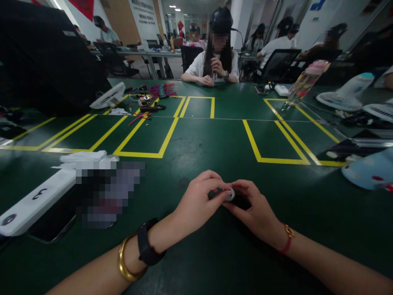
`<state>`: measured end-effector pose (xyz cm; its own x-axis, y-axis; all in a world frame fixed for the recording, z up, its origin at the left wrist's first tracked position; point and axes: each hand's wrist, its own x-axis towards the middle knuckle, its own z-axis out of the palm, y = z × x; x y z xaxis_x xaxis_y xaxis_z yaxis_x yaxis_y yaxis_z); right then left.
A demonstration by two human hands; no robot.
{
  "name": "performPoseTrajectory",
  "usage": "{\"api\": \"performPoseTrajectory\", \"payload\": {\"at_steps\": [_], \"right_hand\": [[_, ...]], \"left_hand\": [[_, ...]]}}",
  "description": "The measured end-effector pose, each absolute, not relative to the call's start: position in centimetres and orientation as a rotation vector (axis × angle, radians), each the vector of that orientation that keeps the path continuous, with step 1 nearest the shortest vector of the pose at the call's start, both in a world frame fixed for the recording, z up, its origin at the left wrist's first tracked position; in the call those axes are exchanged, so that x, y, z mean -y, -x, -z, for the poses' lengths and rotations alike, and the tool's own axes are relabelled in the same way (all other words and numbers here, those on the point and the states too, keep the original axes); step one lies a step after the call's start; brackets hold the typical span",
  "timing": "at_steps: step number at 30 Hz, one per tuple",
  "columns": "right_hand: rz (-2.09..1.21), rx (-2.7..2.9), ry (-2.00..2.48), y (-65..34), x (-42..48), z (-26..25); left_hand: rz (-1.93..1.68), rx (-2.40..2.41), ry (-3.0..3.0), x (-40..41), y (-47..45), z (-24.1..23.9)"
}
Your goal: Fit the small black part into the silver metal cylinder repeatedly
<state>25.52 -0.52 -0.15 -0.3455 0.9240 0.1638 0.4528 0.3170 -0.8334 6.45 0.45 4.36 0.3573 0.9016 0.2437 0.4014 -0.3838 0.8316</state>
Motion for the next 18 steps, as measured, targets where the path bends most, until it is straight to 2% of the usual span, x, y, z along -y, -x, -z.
{"api": "performPoseTrajectory", "payload": {"at_steps": [5, 12, 18], "right_hand": [[-0.872, 1.988, 1.243, -25.5, 0.6, -0.1], [-0.806, 2.067, 1.277, -25.7, 0.6, -0.2], [-0.751, 2.100, 1.305, -25.9, 0.7, 0.3]], "left_hand": [[-0.978, -1.248, -1.864, -0.5, -5.1, -4.2], [-0.662, -1.442, -2.132, -0.5, -4.5, -1.2], [-0.630, -1.475, -2.164, -0.3, -5.0, -0.8]]}}
